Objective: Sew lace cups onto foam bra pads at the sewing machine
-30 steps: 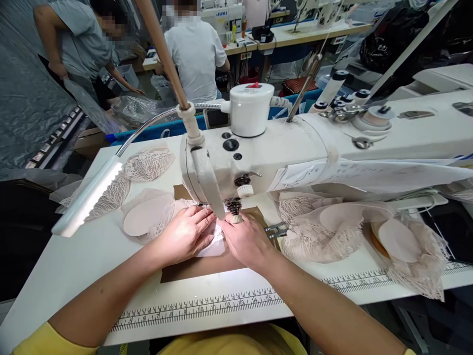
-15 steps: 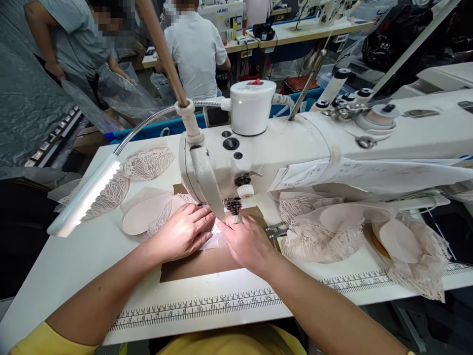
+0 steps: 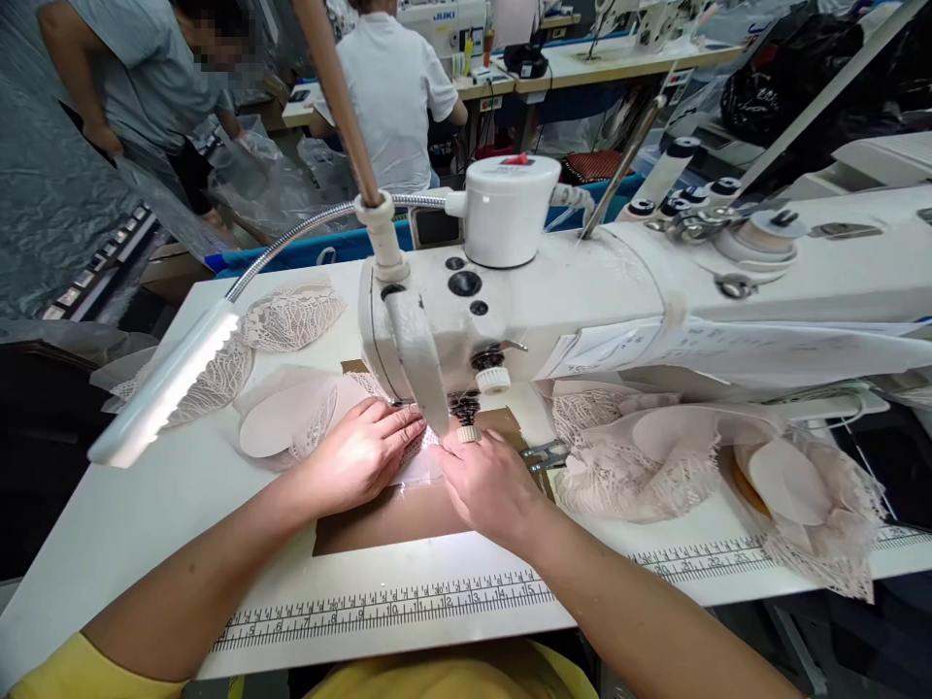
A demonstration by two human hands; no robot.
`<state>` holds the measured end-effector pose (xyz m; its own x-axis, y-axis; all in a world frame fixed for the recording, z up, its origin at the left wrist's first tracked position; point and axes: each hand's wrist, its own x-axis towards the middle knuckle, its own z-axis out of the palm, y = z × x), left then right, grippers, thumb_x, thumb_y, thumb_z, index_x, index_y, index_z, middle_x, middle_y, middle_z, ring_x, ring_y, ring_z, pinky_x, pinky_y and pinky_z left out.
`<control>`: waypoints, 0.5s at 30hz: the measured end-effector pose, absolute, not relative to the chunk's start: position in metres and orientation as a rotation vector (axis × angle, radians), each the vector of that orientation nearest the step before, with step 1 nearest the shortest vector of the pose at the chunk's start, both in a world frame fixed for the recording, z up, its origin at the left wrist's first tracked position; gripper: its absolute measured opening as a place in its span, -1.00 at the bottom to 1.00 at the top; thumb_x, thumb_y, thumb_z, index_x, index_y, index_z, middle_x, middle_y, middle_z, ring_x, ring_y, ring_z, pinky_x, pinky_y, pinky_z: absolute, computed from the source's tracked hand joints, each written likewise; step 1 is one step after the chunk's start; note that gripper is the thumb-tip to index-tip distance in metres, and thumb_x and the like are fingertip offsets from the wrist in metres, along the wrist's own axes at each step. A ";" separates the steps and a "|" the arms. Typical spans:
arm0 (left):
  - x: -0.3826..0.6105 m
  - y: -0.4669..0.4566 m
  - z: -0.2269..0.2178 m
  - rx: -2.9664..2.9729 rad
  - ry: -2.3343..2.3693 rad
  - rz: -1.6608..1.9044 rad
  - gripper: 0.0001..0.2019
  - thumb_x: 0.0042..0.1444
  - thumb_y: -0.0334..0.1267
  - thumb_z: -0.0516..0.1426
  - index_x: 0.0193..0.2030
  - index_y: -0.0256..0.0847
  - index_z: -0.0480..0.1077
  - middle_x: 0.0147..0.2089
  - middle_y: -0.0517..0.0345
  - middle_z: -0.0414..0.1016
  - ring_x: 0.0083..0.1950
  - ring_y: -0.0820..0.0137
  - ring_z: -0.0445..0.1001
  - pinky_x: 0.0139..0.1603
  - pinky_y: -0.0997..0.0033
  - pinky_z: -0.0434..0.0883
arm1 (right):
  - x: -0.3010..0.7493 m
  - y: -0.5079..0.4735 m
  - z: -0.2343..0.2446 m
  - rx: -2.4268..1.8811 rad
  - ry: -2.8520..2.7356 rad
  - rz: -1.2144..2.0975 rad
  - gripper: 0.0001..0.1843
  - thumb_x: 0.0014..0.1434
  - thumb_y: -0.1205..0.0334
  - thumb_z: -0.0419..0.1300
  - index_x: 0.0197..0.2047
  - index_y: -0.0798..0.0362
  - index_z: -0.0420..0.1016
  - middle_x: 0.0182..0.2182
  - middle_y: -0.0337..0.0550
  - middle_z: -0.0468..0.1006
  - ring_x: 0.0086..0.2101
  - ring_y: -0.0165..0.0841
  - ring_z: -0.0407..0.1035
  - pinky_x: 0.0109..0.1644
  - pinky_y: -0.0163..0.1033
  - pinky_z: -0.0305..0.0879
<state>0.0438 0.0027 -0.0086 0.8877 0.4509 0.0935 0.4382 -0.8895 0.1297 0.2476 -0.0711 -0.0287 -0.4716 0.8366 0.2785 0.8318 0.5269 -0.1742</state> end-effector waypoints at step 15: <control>0.041 0.015 -0.016 2.993 0.641 0.343 -0.70 0.29 -0.36 -0.02 0.08 -0.25 0.42 0.13 -0.01 0.46 0.01 0.23 0.37 0.05 0.14 0.30 | 0.236 -0.062 -0.021 -1.574 -2.403 0.018 -0.63 0.20 0.38 0.03 0.03 0.04 0.49 -0.37 -0.10 0.48 -0.43 -0.37 0.28 -0.43 -0.28 0.08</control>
